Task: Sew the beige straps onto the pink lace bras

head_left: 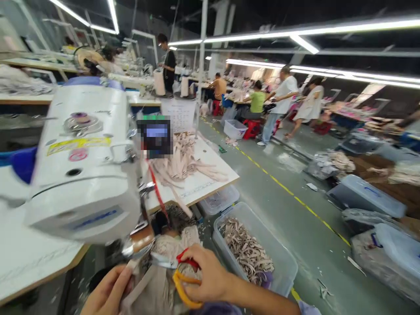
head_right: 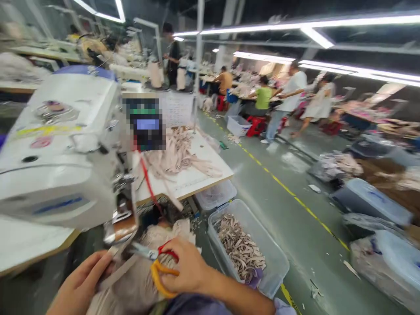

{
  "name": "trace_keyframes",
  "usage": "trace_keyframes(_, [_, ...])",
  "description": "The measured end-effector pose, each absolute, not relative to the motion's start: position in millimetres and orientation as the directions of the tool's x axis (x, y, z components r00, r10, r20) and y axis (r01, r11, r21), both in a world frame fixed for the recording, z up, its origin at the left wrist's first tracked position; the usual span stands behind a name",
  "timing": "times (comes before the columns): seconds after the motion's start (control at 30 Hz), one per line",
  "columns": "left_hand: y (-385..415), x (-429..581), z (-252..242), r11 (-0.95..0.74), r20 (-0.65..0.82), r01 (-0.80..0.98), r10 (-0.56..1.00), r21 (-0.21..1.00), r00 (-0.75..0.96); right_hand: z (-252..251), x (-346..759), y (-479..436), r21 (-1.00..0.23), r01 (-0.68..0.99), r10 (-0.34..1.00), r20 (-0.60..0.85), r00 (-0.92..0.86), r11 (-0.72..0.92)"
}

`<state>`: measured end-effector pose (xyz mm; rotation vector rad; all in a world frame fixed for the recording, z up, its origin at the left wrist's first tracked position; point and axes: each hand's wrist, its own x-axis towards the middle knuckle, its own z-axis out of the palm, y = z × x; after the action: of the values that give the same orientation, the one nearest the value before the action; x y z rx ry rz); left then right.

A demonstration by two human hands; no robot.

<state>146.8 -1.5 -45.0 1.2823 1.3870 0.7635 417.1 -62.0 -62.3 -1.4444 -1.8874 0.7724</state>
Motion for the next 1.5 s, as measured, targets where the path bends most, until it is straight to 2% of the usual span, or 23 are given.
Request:
trace_keyframes(0.13, [-18, 182, -1, 0.201, -0.235, 0.186, 0.956, 0.962, 0.178, -52, 425, -74, -0.781, 0.580, 0.967, 0.120, -0.223, 0.231])
trace_keyframes(0.27, [-20, 197, 13, 0.262, -0.282, 0.182, 0.955, 0.948, 0.090, -35, 418, -67, -0.796, 0.518, 0.945, 0.209, -0.251, 0.313])
trace_keyframes(0.4, [-26, 196, 19, 0.272, -0.292, 0.159, 0.949, 0.949, 0.116, -17, 404, -59, -0.791, 0.488, 0.923, 0.248, -0.294, 0.368])
trace_keyframes(0.6, [-27, 194, 25, 0.280, -0.302, 0.153, 0.942, 0.948, 0.148, -18, 402, -54, -0.794, 0.514, 0.935, 0.188, -0.300, 0.325])
trace_keyframes(0.77, [-25, 193, 26, 0.272, -0.296, 0.162, 0.945, 0.948, 0.143, -16, 406, -54, -0.803, 0.479, 0.926, 0.237, -0.293, 0.356])
trace_keyframes(1.3, [-24, 191, 28, 0.255, -0.276, 0.139, 0.949, 0.957, 0.155, -11, 403, -50, -0.806, 0.494, 0.933, 0.185, -0.310, 0.324])
trace_keyframes(1.5, [-23, 192, 30, 0.263, -0.302, 0.225, 0.939, 0.938, 0.164, -4, 399, -47, -0.804, 0.501, 0.931, 0.166, -0.326, 0.319])
